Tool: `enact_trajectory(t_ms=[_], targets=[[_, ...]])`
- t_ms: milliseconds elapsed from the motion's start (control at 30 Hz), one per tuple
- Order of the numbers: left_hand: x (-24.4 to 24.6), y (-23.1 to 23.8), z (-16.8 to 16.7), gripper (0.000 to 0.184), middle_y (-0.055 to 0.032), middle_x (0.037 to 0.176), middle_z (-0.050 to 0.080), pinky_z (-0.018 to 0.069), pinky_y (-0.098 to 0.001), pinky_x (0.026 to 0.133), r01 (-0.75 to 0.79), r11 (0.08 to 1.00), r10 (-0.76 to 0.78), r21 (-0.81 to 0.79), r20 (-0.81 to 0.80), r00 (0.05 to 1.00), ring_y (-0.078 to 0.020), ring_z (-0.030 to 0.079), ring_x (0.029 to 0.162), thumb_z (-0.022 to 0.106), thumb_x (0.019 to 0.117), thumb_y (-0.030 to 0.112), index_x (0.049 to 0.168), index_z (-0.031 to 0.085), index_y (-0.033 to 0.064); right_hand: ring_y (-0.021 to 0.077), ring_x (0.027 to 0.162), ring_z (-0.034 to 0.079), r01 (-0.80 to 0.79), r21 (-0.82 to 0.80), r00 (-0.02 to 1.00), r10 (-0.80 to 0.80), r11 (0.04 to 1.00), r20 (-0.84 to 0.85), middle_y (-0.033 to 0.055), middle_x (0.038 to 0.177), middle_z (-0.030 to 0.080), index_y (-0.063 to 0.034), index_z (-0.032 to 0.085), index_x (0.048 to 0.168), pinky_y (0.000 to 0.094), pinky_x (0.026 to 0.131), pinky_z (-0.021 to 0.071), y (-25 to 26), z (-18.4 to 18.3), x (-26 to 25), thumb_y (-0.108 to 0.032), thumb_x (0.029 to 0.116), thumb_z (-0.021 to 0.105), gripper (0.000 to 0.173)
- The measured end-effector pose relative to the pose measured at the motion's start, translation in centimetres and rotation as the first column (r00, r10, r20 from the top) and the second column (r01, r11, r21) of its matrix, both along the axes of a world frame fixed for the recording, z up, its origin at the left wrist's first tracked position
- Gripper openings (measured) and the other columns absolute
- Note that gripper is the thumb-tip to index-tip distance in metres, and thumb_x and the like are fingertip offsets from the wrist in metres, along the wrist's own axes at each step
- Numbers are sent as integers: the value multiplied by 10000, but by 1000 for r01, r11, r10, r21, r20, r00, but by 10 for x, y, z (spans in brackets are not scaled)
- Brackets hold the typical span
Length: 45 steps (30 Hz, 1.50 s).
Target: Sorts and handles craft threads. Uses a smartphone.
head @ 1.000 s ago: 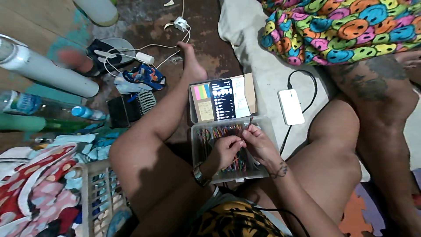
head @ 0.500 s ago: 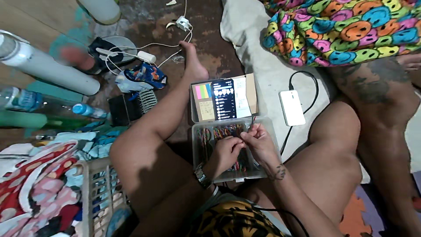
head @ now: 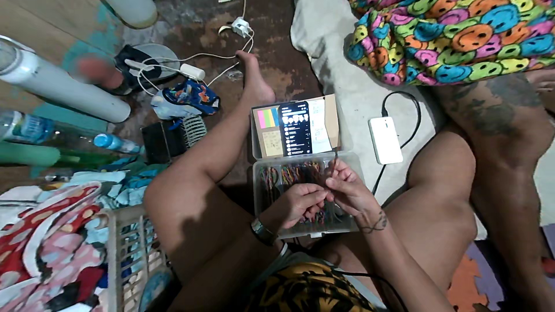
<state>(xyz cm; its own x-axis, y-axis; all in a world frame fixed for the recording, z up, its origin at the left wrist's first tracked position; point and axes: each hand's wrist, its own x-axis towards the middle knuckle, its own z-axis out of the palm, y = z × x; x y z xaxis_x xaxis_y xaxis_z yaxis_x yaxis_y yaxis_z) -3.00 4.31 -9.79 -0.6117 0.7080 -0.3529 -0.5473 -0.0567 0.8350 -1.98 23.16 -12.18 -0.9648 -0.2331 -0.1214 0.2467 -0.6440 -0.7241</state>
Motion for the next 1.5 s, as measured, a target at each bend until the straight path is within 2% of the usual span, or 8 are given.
enact_trajectory(t_ms=[167,300,433,700,900,1000,1300,1500], targets=[[2,7,-3,259,-159,1001,707,526,-303,845,-240,858,-129,-454,-642,756,-167,660,896,553,1033,144,1071,725,-46,65,620,603,184,307,957,-241,934,159,-34,700,604,-96,488,948,251,644,553,-16,1,-1,77,911,600,210],[-3,-1,0,199,40,828,620,451,-150,593,-94,954,39,-285,-194,980,6,536,645,511,1054,134,1047,680,30,81,818,675,-107,241,993,92,965,75,10,1011,717,-52,474,1318,252,770,569,-3,-3,-2,-17,974,521,349],[-1,-3,-7,209,51,796,593,449,-156,568,-80,997,81,-14,138,987,-17,521,617,437,1078,149,1062,632,74,71,752,693,-146,211,989,145,966,22,1,874,740,-33,417,1442,237,767,581,2,-1,-3,6,937,551,523],[3,9,-1,214,10,879,660,453,-144,661,-169,915,-14,-366,-447,894,38,532,699,583,1034,171,1065,710,2,13,593,574,260,286,962,-273,922,7,-113,653,551,-126,510,1013,212,643,554,-14,0,1,62,837,682,310],[1,-2,-6,183,59,793,604,462,-155,588,-119,980,109,-158,-73,991,-4,537,632,508,1049,123,1028,675,50,77,860,688,-68,257,998,66,964,18,-4,1002,731,-55,560,1257,251,796,577,-1,-5,-1,-37,950,574,309],[-1,-5,-4,198,64,789,602,458,-157,574,-86,995,90,-46,101,991,-14,533,623,482,1059,140,1017,669,90,83,811,711,-69,210,998,69,975,9,0,908,747,-64,633,1193,253,771,596,2,-5,-1,1,898,633,302],[-1,3,7,188,6,957,674,453,-147,655,-125,912,-11,-390,-328,945,36,542,715,571,1039,150,1081,690,10,66,639,627,140,157,981,-159,978,113,-39,717,621,-111,514,1009,257,656,570,-11,-5,-1,42,869,633,239],[-2,-7,-6,183,62,796,617,483,-166,606,-90,986,86,-137,-37,996,-14,559,645,503,1048,123,1024,674,61,83,856,706,-63,207,998,57,976,34,14,1004,763,-100,677,1119,261,797,583,3,-7,-2,-50,917,646,211]])
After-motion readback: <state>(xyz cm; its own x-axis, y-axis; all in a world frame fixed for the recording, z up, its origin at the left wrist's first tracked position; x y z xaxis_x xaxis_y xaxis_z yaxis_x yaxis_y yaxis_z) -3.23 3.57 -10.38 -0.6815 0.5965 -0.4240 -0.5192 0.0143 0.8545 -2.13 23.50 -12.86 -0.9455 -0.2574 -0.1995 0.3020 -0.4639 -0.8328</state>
